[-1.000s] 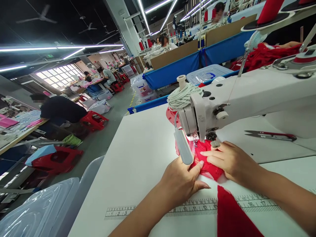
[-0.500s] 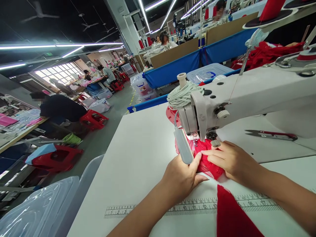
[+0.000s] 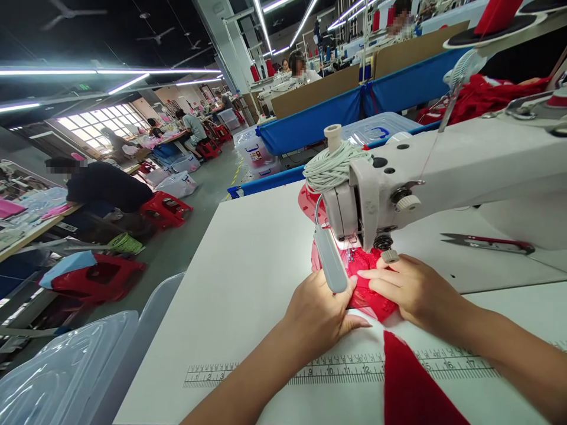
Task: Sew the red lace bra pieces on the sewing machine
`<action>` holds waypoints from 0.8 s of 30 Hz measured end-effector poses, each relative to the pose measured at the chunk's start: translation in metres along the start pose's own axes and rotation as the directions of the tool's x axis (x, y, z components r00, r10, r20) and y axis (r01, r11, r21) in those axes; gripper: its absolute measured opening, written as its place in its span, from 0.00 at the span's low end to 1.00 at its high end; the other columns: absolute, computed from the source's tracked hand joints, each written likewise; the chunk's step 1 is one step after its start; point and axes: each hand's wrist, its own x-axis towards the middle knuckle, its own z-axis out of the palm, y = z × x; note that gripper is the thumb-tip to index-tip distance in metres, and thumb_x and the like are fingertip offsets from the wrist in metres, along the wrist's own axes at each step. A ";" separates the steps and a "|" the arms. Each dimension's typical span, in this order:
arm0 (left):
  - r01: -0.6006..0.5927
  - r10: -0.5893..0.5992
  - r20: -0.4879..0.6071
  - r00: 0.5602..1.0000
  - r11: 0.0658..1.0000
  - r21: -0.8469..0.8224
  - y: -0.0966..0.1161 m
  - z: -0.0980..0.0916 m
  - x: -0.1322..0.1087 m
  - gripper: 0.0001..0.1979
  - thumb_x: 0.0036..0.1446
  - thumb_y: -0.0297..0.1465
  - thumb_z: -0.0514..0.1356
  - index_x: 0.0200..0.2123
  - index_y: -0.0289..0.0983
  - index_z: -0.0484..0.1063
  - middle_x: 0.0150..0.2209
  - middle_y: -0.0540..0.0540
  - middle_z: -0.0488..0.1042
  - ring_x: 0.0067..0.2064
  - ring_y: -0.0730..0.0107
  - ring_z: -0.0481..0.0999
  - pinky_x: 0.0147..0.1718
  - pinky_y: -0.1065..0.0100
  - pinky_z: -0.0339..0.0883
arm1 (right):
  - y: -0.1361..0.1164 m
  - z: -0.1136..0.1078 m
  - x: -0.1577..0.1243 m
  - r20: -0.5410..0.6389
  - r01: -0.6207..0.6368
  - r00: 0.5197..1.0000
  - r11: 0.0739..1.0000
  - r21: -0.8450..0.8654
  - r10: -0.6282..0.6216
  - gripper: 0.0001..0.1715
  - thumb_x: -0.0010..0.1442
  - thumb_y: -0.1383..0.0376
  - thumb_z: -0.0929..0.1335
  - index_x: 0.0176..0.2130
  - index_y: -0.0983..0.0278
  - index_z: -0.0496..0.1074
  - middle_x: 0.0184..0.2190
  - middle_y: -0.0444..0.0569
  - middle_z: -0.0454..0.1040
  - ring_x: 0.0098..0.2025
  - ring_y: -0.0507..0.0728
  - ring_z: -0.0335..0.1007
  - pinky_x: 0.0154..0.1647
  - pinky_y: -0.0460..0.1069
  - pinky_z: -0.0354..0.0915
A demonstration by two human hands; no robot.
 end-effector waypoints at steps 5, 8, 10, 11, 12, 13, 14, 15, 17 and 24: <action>-0.037 0.038 -0.022 0.999 0.999 0.017 0.006 0.003 0.000 0.36 0.67 0.52 0.38 0.53 0.31 0.72 0.35 0.36 0.75 0.34 0.59 0.75 0.30 0.63 0.69 | 0.003 -0.002 -0.003 -0.009 -0.007 1.000 1.000 -0.015 0.007 0.24 0.40 0.85 0.58 0.28 0.64 0.70 0.31 0.47 0.76 0.31 0.56 0.57 0.30 0.50 0.57; -0.038 0.038 -0.015 0.999 0.999 0.023 0.009 0.005 0.001 0.37 0.67 0.53 0.37 0.54 0.31 0.72 0.40 0.34 0.75 0.36 0.58 0.76 0.31 0.63 0.70 | 0.005 -0.002 -0.005 -0.004 -0.023 1.000 1.000 -0.009 0.023 0.24 0.38 0.85 0.57 0.29 0.64 0.69 0.34 0.47 0.77 0.31 0.56 0.57 0.33 0.51 0.58; -0.032 0.032 -0.004 0.999 0.999 0.021 0.010 0.006 0.001 0.38 0.66 0.53 0.36 0.55 0.32 0.71 0.41 0.33 0.75 0.38 0.58 0.76 0.31 0.63 0.70 | 0.006 -0.002 -0.004 -0.001 -0.023 1.000 1.000 -0.016 0.023 0.24 0.39 0.85 0.57 0.29 0.63 0.69 0.34 0.47 0.77 0.31 0.57 0.58 0.35 0.52 0.58; -0.028 0.028 -0.003 1.000 0.999 0.016 0.010 0.006 0.001 0.38 0.66 0.53 0.36 0.55 0.32 0.71 0.42 0.33 0.75 0.38 0.58 0.76 0.31 0.63 0.70 | 0.006 -0.003 -0.004 0.001 -0.017 1.000 1.000 -0.021 0.017 0.24 0.39 0.85 0.57 0.29 0.63 0.69 0.34 0.47 0.77 0.31 0.57 0.58 0.35 0.52 0.58; -0.024 0.024 -0.005 1.000 1.000 0.009 0.010 0.005 0.001 0.38 0.66 0.53 0.36 0.55 0.32 0.71 0.42 0.34 0.75 0.38 0.57 0.76 0.31 0.63 0.69 | 0.006 -0.003 -0.004 0.000 -0.008 1.000 1.000 -0.027 0.008 0.24 0.40 0.85 0.57 0.29 0.63 0.69 0.33 0.47 0.77 0.31 0.56 0.57 0.35 0.52 0.59; -0.019 0.019 -0.009 1.000 1.000 0.001 0.010 0.005 0.001 0.38 0.66 0.53 0.35 0.55 0.32 0.71 0.42 0.34 0.75 0.39 0.57 0.76 0.31 0.63 0.69 | 0.007 -0.004 -0.003 -0.002 -0.003 1.000 1.000 -0.031 0.003 0.23 0.40 0.85 0.57 0.29 0.63 0.69 0.33 0.47 0.77 0.31 0.56 0.57 0.36 0.52 0.59; -0.015 0.015 -0.013 1.000 1.000 -0.007 0.010 0.005 0.002 0.39 0.66 0.53 0.35 0.55 0.32 0.71 0.42 0.34 0.75 0.39 0.57 0.76 0.32 0.63 0.70 | 0.007 -0.004 -0.003 -0.008 -0.001 1.000 0.999 -0.033 0.000 0.23 0.41 0.85 0.57 0.28 0.63 0.69 0.34 0.47 0.77 0.31 0.56 0.57 0.36 0.52 0.59; -0.011 0.011 -0.018 1.000 1.000 -0.015 0.010 0.005 0.002 0.39 0.66 0.54 0.35 0.54 0.32 0.71 0.42 0.34 0.75 0.39 0.57 0.76 0.32 0.62 0.70 | 0.007 -0.004 -0.003 -0.011 0.002 1.000 0.999 -0.033 -0.002 0.23 0.42 0.85 0.57 0.28 0.63 0.69 0.34 0.46 0.77 0.31 0.56 0.58 0.37 0.52 0.60; -0.005 0.004 -0.034 0.999 1.000 -0.027 0.010 0.006 0.002 0.39 0.66 0.53 0.34 0.54 0.31 0.72 0.41 0.34 0.76 0.39 0.57 0.76 0.34 0.61 0.70 | 0.007 -0.004 -0.003 -0.015 0.006 1.000 0.999 -0.038 -0.006 0.23 0.44 0.85 0.57 0.29 0.63 0.69 0.35 0.46 0.78 0.31 0.56 0.58 0.37 0.52 0.60; -0.012 0.012 -0.095 0.995 1.000 0.003 0.010 0.009 0.004 0.38 0.66 0.54 0.39 0.54 0.30 0.71 0.47 0.32 0.75 0.44 0.51 0.75 0.40 0.55 0.69 | 0.009 -0.001 -0.004 -0.027 -0.001 1.000 0.997 -0.083 -0.001 0.25 0.42 0.86 0.57 0.30 0.63 0.69 0.36 0.47 0.79 0.34 0.57 0.63 0.35 0.52 0.61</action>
